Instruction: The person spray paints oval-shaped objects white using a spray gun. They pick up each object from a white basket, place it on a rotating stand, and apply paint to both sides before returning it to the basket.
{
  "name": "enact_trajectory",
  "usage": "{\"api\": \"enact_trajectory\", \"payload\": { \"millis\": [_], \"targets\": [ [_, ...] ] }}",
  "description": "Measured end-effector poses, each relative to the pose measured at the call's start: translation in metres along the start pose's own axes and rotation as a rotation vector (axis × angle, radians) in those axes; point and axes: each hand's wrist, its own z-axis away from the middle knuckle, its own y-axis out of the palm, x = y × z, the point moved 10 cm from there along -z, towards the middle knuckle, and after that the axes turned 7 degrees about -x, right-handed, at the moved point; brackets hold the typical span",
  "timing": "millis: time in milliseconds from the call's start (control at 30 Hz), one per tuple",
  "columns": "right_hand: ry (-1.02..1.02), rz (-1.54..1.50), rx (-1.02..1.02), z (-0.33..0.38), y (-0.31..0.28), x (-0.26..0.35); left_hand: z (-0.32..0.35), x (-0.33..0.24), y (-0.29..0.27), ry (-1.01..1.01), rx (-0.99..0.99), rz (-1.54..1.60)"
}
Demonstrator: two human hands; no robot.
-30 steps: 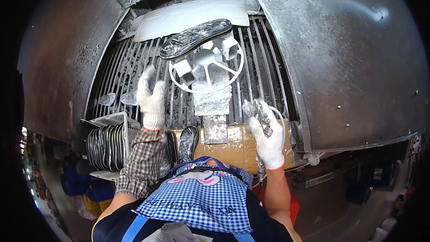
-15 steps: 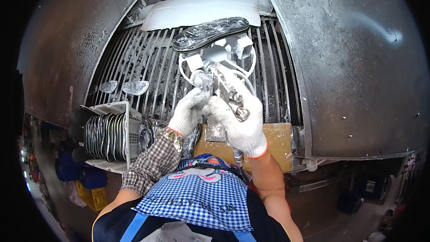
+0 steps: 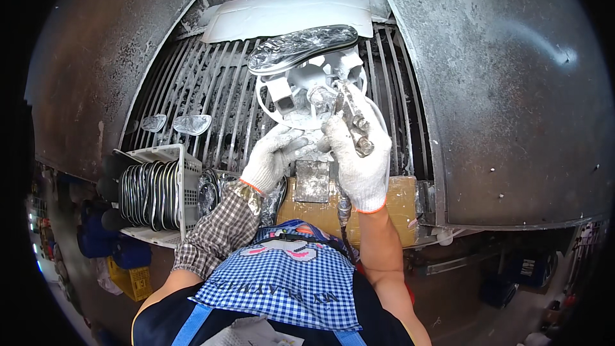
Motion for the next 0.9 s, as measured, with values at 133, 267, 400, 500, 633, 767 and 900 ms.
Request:
{"api": "enact_trajectory", "payload": {
  "millis": [133,267,400,500,633,767,900],
  "targets": [
    [-0.014,-0.009,-0.014,0.0,-0.004,0.002,-0.001,0.002,-0.004,-0.008,-0.02,0.015],
    [-0.117,0.036,-0.07,0.005,-0.002,0.018,-0.006,0.006,-0.005,-0.011,0.008,0.031],
    [-0.167,0.123,0.014,0.006,-0.005,0.009,-0.005,0.005,0.001,-0.019,0.01,0.029],
    [-0.151,0.105,0.056,0.003,-0.004,0.002,-0.007,0.007,-0.005,-0.034,0.001,0.072],
    [-0.06,0.024,-0.021,-0.003,-0.01,-0.001,-0.008,0.008,-0.005,-0.037,0.011,0.082],
    [-0.04,-0.038,-0.083,-0.011,-0.02,-0.003,-0.009,0.007,-0.007,-0.045,0.03,0.1],
    [-0.045,-0.088,-0.112,-0.017,-0.026,0.002,-0.008,0.006,-0.008,-0.045,-0.024,0.108]
  ]
}}
